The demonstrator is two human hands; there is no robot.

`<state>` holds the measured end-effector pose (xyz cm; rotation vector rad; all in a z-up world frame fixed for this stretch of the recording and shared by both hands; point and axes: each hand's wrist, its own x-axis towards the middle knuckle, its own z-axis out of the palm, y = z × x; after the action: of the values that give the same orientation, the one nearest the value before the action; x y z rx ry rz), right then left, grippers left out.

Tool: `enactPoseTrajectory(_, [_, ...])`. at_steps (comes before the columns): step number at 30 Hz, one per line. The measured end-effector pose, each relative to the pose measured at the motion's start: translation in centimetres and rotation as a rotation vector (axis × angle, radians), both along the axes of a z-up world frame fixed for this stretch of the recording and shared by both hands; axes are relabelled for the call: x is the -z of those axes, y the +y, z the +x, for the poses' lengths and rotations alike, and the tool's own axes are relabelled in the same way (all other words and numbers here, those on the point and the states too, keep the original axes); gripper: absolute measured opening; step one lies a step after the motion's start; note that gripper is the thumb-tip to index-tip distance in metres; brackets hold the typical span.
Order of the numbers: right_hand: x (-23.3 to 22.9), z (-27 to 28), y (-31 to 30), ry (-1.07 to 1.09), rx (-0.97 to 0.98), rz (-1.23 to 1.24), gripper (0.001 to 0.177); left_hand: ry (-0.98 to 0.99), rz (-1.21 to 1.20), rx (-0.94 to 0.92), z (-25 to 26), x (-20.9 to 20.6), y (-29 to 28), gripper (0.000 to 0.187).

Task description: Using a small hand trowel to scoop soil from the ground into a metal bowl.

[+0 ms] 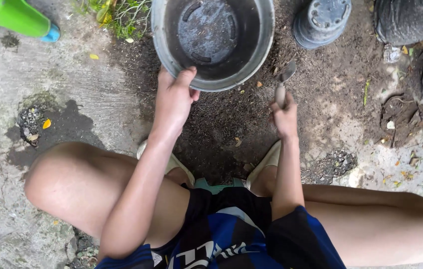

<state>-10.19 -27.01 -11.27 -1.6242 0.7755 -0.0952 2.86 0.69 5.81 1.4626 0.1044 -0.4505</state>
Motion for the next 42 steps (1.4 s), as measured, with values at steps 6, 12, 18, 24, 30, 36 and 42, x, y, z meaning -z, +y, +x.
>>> enactPoseTrajectory(6, [5.3,5.0,0.8,0.602,-0.505,-0.748,0.066,-0.104,-0.069,0.028,0.5,1.2,0.1,0.038])
enactPoseTrajectory(12, [1.5,5.7,-5.6,0.693,-0.616,-0.905,0.066,-0.098,-0.08,0.008,0.3,1.3,0.5,0.042])
enactPoseTrajectory(18, [-6.2,-0.6,-1.3,0.525,-0.365,-0.473,0.05,-0.111,-0.119,-0.034,0.7,2.7,1.1,0.039])
enactPoseTrajectory(24, [3.5,-4.2,3.7,0.605,-0.352,-0.168,0.057,-0.109,-0.162,-0.085,1.0,1.4,1.9,0.034])
enactPoseTrajectory(30, [5.2,4.4,6.2,0.367,-0.41,-0.065,0.039,-0.122,-0.153,-0.093,0.9,1.2,2.0,0.038])
enactPoseTrajectory(36, [7.1,8.9,7.5,0.223,-0.367,0.155,0.031,-0.111,-0.154,-0.107,1.3,1.2,1.8,0.036])
enactPoseTrajectory(42, [2.2,5.5,5.6,0.174,-0.331,0.341,0.035,-0.118,-0.156,-0.126,1.6,0.6,1.9,0.037])
